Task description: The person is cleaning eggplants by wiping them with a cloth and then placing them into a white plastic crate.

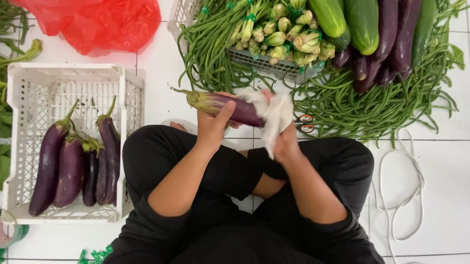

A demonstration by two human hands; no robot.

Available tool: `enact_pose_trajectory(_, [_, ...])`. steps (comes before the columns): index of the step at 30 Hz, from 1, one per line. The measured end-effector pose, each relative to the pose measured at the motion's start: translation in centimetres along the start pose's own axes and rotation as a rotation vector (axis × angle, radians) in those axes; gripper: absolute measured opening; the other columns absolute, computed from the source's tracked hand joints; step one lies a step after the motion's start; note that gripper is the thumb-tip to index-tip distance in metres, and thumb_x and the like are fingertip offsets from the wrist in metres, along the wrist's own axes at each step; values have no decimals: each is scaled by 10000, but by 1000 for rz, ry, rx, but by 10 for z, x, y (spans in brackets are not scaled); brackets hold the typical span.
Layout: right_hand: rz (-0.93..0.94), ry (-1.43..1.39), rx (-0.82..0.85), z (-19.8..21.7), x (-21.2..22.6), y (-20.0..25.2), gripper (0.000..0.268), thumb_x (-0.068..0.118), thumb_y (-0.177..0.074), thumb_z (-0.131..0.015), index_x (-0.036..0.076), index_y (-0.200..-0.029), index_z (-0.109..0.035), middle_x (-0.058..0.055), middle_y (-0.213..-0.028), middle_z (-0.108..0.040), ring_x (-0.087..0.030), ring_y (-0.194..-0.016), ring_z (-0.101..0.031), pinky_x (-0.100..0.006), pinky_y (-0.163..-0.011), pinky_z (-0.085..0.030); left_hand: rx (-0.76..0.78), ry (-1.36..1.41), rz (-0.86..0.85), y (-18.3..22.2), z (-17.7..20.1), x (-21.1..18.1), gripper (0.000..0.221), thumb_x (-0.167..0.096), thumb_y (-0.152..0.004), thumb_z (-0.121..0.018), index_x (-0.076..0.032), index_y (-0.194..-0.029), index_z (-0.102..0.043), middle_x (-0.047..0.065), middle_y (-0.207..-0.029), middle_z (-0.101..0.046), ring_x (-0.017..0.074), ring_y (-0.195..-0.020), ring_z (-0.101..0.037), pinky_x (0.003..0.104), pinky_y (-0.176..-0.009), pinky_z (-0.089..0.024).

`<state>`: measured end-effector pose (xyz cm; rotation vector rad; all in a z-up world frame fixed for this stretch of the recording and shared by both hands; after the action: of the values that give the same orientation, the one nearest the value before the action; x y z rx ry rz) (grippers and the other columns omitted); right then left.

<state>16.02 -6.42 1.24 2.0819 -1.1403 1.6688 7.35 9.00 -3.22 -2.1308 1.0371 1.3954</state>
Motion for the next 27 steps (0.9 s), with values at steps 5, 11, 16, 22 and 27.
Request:
enact_pose_trajectory(5, [347, 507, 388, -60, 0, 28, 515, 201, -1027, -501, -39, -1481, -450, -230, -1599, -382, -479, -1512, -270, -778, -1200, -115, -154, -98, 28, 1, 33, 55, 466, -463, -1010, -630, -28, -1178, -622, 114, -1066, -640, 186, -965, -588, 358, -896, -513])
enact_pose_trajectory(11, [458, 1014, 418, -75, 10, 23, 871, 21, -819, -400, 18, -1651, -141, -161, -1728, -104, -539, -1537, -119, -762, -1180, -189, -218, -37, 170, 27, 2, 29, 592, -476, -985, -649, 11, -1307, -550, 155, -1199, -589, 235, -1105, -542, 390, -1030, -468])
enact_pose_trajectory(16, [394, 931, 397, -62, 20, 10, 733, 90, -926, -446, 58, -1636, -267, -168, -1709, -218, -630, -1504, -106, -689, -1220, -149, -255, 98, 238, 13, -47, -23, 517, -412, -1001, -613, 27, -1272, -577, 136, -1140, -582, 226, -1069, -556, 359, -1046, -463])
enact_pose_trajectory(22, [347, 825, 497, -83, 32, 23, 651, 17, -923, -494, 49, -1570, -429, -100, -1671, -343, -486, -1557, -132, -509, -1267, -151, -129, 410, 123, -23, 31, 47, 417, -288, -1027, -627, -85, -1373, -515, 175, -1269, -683, 324, -1121, -698, 539, -1046, -543])
enact_pose_trajectory(27, [282, 678, 667, -95, 29, 38, 571, 113, -996, -542, 77, -1558, -449, -37, -1668, -355, -345, -1588, -154, -446, -1289, -87, -173, 709, 293, -27, 33, 32, 540, -504, -882, -717, -247, -1335, -574, 155, -1232, -710, 458, -1061, -708, 710, -985, -547])
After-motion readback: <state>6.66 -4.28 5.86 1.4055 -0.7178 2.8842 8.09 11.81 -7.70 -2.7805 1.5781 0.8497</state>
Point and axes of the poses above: each hand's wrist, its own y-axis away from the middle knuckle, its own z-axis out of the back of the hand, x = y × z, the point moved 10 cm from there along -y, towards the middle knuckle
